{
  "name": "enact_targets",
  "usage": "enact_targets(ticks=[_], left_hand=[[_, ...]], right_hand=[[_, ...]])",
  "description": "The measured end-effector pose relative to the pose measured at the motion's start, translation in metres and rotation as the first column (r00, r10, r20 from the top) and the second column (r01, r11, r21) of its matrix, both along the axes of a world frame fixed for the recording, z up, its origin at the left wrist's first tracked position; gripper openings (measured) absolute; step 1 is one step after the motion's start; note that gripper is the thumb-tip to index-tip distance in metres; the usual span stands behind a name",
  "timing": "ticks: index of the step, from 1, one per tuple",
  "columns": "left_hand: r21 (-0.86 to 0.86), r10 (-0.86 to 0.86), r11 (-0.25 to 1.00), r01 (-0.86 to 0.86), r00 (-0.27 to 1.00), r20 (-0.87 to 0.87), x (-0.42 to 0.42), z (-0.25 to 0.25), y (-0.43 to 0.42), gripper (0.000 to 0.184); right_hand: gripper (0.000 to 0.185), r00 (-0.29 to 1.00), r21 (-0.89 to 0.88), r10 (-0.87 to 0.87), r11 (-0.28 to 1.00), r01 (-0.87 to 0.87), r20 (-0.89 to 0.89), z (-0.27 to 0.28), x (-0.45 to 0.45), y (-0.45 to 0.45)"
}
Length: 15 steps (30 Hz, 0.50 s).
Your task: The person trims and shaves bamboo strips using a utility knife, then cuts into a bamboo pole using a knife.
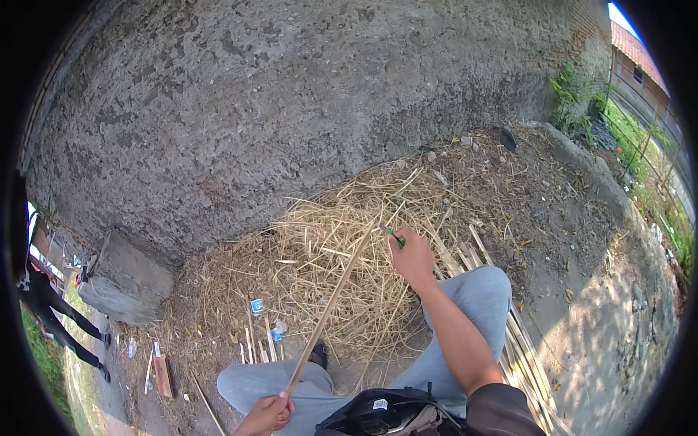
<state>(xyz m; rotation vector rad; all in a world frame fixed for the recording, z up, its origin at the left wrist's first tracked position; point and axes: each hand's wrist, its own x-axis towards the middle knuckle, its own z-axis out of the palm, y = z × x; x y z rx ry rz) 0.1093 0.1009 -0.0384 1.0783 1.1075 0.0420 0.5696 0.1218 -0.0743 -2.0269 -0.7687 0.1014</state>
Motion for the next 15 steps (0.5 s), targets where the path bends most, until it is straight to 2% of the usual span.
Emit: enact_targets(ticks=[5,8,11,13,14,15], left_hand=[[-0.061,0.06,0.996,-0.065,0.995,-0.08,0.006,0.003,0.004,0.039],[-0.013,0.019,1.0,-0.02,0.997,-0.078,0.006,-0.003,0.005,0.04],[0.007,0.028,1.0,-0.028,0.997,-0.07,0.012,-0.006,0.004,0.042],[-0.045,0.033,0.998,-0.036,0.998,-0.053,0.009,-0.015,0.012,0.039],[-0.098,0.037,0.994,-0.04,0.999,-0.037,0.014,-0.01,0.014,0.036],[-0.098,0.037,0.994,-0.04,0.999,-0.035,0.019,-0.004,0.014,0.036]], right_hand=[[0.029,0.998,0.056,-0.056,0.997,0.056,0.006,-0.004,0.004,0.005],[0.028,0.999,-0.027,-0.03,0.999,0.029,-0.034,0.016,-0.006,-0.002],[0.025,0.997,-0.097,-0.043,0.994,0.049,0.069,0.018,-0.008,-0.006],[0.023,0.948,-0.274,-0.005,0.957,0.097,0.318,0.01,-0.007,-0.011],[0.023,0.948,-0.273,-0.005,0.957,0.097,0.319,0.006,-0.005,-0.016],[0.022,0.951,-0.442,0.122,0.897,0.017,0.284,0.001,-0.003,-0.021]])
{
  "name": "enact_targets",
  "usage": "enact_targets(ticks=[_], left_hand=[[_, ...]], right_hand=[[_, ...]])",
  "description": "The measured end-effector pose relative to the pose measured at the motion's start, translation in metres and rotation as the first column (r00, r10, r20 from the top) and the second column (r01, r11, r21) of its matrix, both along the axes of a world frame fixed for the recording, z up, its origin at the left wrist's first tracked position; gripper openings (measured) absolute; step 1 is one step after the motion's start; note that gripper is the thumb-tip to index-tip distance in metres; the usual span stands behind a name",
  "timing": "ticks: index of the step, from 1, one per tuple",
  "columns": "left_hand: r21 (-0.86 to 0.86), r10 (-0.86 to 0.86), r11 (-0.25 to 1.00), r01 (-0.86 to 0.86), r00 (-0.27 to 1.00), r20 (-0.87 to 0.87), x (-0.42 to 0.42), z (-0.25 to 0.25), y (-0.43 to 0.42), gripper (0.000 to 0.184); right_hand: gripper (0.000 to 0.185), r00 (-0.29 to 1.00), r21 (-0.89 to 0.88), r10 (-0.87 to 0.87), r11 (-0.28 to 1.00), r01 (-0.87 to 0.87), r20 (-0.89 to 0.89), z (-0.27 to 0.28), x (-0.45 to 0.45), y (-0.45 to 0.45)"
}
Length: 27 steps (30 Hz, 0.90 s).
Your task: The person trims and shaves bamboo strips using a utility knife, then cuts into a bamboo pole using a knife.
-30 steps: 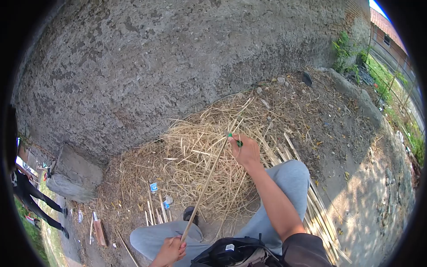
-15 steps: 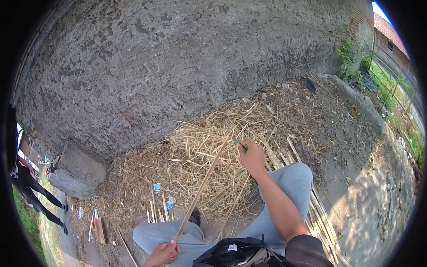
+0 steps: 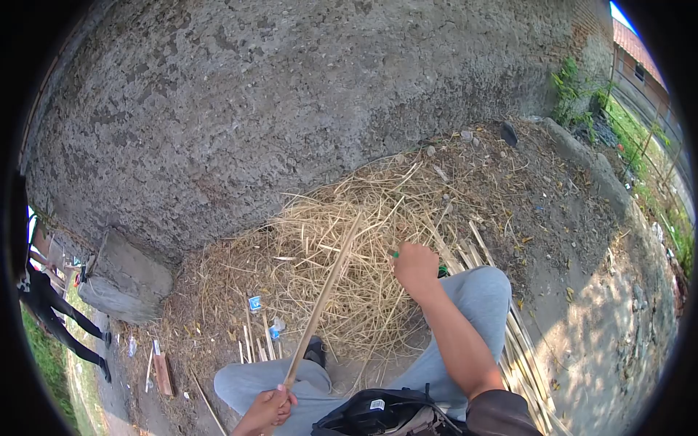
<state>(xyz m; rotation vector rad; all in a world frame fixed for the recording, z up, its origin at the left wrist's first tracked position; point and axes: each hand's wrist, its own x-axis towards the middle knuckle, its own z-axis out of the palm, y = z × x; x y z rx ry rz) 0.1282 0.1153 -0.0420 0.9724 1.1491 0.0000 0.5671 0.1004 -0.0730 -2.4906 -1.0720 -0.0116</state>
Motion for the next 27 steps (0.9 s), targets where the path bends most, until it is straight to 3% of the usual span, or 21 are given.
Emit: enact_targets(ticks=[1,5,7,8,10,11,13,16,17,21,24,27], left_hand=[[0.009,-0.062,0.998,0.062,0.998,-0.024,0.005,0.008,0.001,0.044],[0.003,-0.138,0.99,0.138,0.989,-0.057,0.008,0.009,0.002,0.06],[0.0,-0.126,0.992,0.127,0.99,-0.059,0.012,0.016,0.002,0.059],[-0.003,-0.117,0.993,0.117,0.991,-0.062,0.016,0.02,0.002,0.059],[0.044,-0.129,0.99,0.131,0.99,-0.056,0.023,0.025,0.005,0.062],[0.09,-0.145,0.985,0.149,0.988,-0.052,0.027,0.028,0.006,0.064],[0.11,-0.144,0.983,0.148,0.989,-0.041,0.04,0.03,0.013,0.063],[0.112,-0.166,0.98,0.162,0.986,0.023,0.064,0.028,0.031,0.058],[0.097,-0.185,0.979,0.177,0.98,0.078,0.073,0.028,0.039,0.055],[0.152,-0.244,0.963,0.224,0.962,0.126,0.119,0.033,0.064,0.045],[0.182,-0.297,0.947,0.266,0.939,0.173,0.141,0.027,0.078,0.035],[0.161,-0.247,0.963,0.216,0.946,0.209,0.154,0.018,0.081,0.028]], right_hand=[[0.021,0.997,-0.177,0.074,0.981,-0.078,-0.032,-0.004,0.002,-0.004],[0.021,0.976,-0.15,0.177,0.969,-0.194,-0.123,-0.006,-0.002,-0.01],[0.024,0.947,0.041,0.185,0.983,-0.181,-0.262,0.023,-0.012,-0.011],[0.024,0.947,0.042,0.19,0.982,-0.185,-0.261,0.028,-0.016,-0.01],[0.025,0.932,0.257,0.227,0.954,-0.155,-0.282,0.032,-0.021,-0.007],[0.025,0.931,0.259,0.233,0.953,-0.161,-0.281,0.031,-0.024,-0.004],[0.024,0.901,0.501,0.348,0.846,-0.182,-0.26,0.027,-0.031,0.002],[0.023,0.857,0.588,0.448,0.775,-0.231,-0.254,0.037,-0.052,0.006],[0.021,0.849,0.685,0.505,0.675,-0.273,-0.159,0.028,-0.059,0.011],[0.019,0.783,0.746,0.617,0.559,-0.363,-0.081,0.023,-0.081,0.016],[0.018,0.752,0.649,0.658,0.594,-0.476,-0.051,0.024,-0.088,0.014],[0.018,0.76,0.578,0.641,0.664,-0.474,-0.112,0.025,-0.096,0.01]])
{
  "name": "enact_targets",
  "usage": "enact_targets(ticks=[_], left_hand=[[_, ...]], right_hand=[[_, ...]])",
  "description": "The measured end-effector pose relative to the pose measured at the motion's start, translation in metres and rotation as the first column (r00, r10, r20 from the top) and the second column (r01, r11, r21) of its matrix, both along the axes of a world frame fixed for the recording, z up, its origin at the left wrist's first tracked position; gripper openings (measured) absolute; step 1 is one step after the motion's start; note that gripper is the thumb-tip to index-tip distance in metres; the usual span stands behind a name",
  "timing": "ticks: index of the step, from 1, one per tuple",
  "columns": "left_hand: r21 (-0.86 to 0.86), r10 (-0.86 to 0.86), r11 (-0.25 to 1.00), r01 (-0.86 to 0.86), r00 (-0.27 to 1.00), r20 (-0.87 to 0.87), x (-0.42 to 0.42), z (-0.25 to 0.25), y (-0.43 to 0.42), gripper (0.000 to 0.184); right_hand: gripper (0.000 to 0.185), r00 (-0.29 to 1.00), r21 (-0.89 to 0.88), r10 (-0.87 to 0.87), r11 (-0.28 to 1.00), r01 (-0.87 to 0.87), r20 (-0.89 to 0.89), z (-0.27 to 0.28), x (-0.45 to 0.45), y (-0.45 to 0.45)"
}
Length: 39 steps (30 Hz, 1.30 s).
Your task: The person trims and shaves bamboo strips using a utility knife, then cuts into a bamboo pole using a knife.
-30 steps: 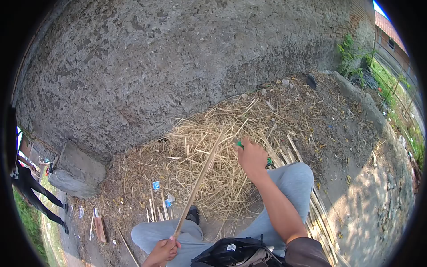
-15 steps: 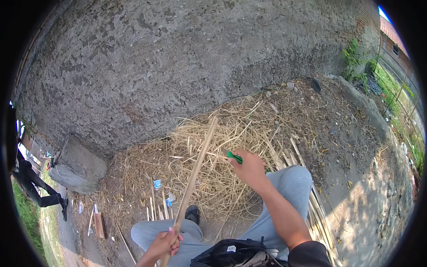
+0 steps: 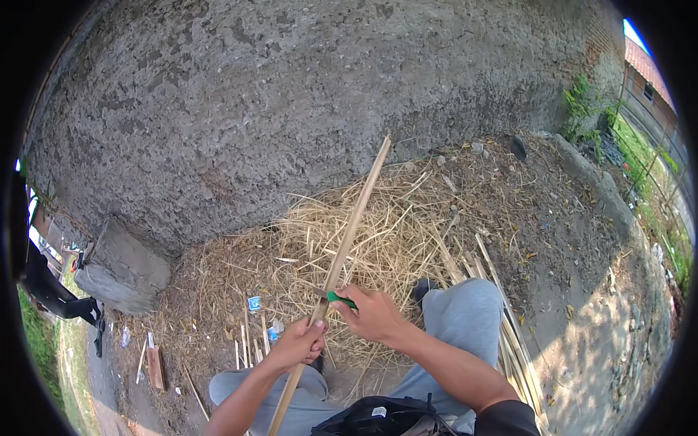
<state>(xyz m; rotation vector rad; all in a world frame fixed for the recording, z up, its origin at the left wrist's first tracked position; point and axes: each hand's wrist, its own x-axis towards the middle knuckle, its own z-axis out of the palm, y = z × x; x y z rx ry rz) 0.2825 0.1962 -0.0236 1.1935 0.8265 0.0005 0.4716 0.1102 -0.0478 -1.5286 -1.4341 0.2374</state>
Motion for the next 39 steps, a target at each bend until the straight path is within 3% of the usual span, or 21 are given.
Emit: enact_targets(ticks=[1,5,9,12,14,15,17,23,27,29,39], left_hand=[[0.089,0.031,0.996,-0.028,0.999,-0.031,0.003,0.0,-0.002,0.027],[0.342,0.023,0.94,0.003,0.997,-0.072,0.002,-0.016,-0.001,0.027],[0.331,0.009,0.944,0.006,0.999,-0.041,-0.003,-0.03,0.0,0.029],[0.43,0.029,0.903,-0.01,0.999,-0.038,-0.004,-0.037,-0.001,0.031],[0.661,-0.017,0.749,0.044,0.999,-0.048,-0.006,-0.043,-0.001,0.032],[0.66,-0.015,0.75,0.042,0.999,-0.047,-0.007,-0.044,-0.003,0.032],[0.845,0.054,0.534,0.022,0.997,-0.06,-0.006,-0.044,-0.009,0.031],[0.798,0.154,0.577,0.177,0.935,-0.319,-0.003,-0.007,-0.019,0.029],[0.824,0.163,0.538,0.175,0.938,-0.306,-0.006,-0.013,-0.019,0.029],[0.799,0.16,0.572,0.188,0.929,-0.333,-0.006,-0.011,-0.02,0.03],[0.789,0.167,0.583,0.196,0.921,-0.352,0.003,-0.018,-0.024,0.03]], right_hand=[[0.018,1.0,-0.066,-0.003,0.998,0.005,0.026,0.0,-0.001,-0.001],[0.017,0.995,0.011,0.025,1.0,-0.027,0.092,-0.013,-0.003,0.001],[0.015,0.991,0.023,0.036,0.999,-0.039,0.131,-0.012,-0.006,-0.001],[0.014,0.991,0.09,0.016,0.996,-0.028,0.131,-0.015,-0.011,0.001],[0.014,0.985,0.134,-0.009,0.991,-0.015,0.172,-0.014,-0.013,0.001],[0.014,0.985,0.133,-0.007,0.991,-0.017,0.173,-0.014,-0.015,0.002],[0.015,0.987,0.15,-0.032,0.989,0.008,0.159,-0.016,-0.019,0.003],[0.012,0.966,0.174,-0.102,0.983,0.061,0.236,-0.022,-0.024,0.011],[0.011,0.97,0.187,-0.098,0.981,0.057,0.223,-0.03,-0.024,0.017],[0.018,0.969,0.161,-0.089,0.986,0.052,0.232,-0.032,-0.023,0.017],[0.015,0.969,0.134,-0.181,0.978,0.159,0.167,-0.037,-0.008,0.034]])
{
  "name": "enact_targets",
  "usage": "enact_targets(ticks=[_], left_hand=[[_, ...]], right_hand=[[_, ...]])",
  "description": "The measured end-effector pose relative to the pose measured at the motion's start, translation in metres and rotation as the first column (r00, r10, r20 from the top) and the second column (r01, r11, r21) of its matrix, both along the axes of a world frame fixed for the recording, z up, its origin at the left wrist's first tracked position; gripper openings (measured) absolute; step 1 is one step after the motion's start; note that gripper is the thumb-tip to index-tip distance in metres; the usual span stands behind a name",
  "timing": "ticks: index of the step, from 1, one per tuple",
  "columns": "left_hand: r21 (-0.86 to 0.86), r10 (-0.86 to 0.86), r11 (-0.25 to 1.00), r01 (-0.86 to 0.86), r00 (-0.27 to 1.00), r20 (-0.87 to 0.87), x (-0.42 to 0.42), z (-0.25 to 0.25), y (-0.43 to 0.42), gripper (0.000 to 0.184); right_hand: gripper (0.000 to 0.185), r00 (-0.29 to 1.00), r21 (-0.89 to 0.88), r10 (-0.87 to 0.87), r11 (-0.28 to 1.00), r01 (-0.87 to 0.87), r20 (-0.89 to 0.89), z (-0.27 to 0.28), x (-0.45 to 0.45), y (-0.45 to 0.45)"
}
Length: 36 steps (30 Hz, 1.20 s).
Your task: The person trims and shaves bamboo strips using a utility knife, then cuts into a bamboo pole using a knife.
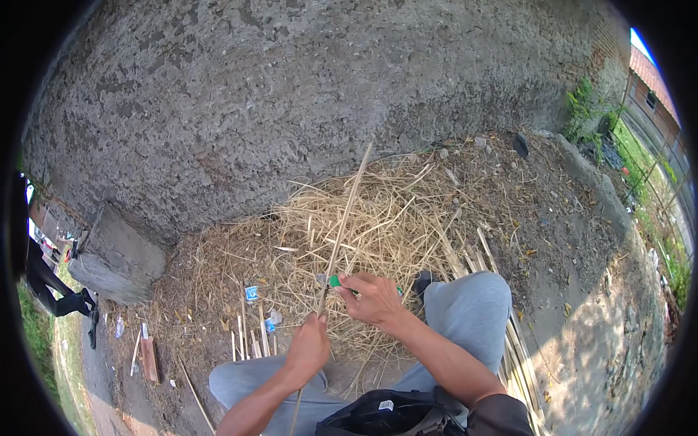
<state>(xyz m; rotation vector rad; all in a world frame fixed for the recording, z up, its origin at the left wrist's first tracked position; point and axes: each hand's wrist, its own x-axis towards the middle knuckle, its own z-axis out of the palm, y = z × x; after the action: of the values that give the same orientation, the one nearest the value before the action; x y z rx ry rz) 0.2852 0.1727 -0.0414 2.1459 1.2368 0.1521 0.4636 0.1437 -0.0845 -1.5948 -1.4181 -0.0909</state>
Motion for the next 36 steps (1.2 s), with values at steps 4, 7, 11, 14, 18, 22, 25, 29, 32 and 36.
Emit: enact_targets(ticks=[4,7,11,14,18,22,25,29,32,36], left_hand=[[0.025,-0.015,1.0,0.016,0.999,-0.034,0.0,0.009,0.0,0.03],[0.003,-0.06,0.998,0.06,0.998,-0.023,-0.006,-0.002,-0.011,0.028],[-0.031,-0.137,0.99,0.136,0.99,-0.028,-0.018,0.005,-0.022,0.027],[0.002,-0.144,0.99,0.144,0.989,-0.042,-0.023,0.004,-0.021,0.027],[0.051,-0.184,0.981,0.187,0.981,-0.057,-0.035,0.005,-0.022,0.027],[0.04,-0.184,0.981,0.191,0.974,-0.131,-0.06,0.014,-0.04,0.027],[0.098,-0.175,0.977,0.192,0.972,-0.159,-0.108,-0.006,-0.061,0.028],[0.014,-0.2,0.978,0.207,0.96,-0.194,-0.131,0.034,-0.078,0.022],[0.096,-0.176,0.975,0.2,0.962,-0.21,-0.158,0.028,-0.098,0.022],[-0.028,-0.071,0.997,0.065,0.953,-0.295,-0.179,0.061,-0.113,0.018]], right_hand=[[0.016,1.0,0.048,0.012,0.999,-0.011,-0.022,-0.003,0.002,0.002],[0.017,0.992,-0.034,-0.085,0.996,0.082,-0.089,-0.007,0.017,0.007],[0.017,0.968,-0.16,-0.21,0.969,0.187,-0.138,0.003,0.046,0.011],[0.017,0.98,-0.084,-0.176,0.982,0.169,-0.094,-0.002,0.046,0.011],[0.015,0.981,-0.02,-0.174,0.985,0.173,-0.084,-0.016,0.047,0.015],[0.017,0.917,-0.334,-0.355,0.9,0.281,-0.182,-0.007,0.074,0.015],[0.022,0.928,-0.209,-0.317,0.938,0.276,-0.194,-0.029,0.086,0.019],[0.022,0.931,-0.246,-0.325,0.928,0.281,-0.163,-0.045,0.089,0.017],[0.018,0.929,-0.269,-0.329,0.922,0.277,-0.172,-0.042,0.101,0.011],[0.014,0.921,-0.322,-0.384,0.881,0.346,-0.061,-0.061,0.096,0.011]])
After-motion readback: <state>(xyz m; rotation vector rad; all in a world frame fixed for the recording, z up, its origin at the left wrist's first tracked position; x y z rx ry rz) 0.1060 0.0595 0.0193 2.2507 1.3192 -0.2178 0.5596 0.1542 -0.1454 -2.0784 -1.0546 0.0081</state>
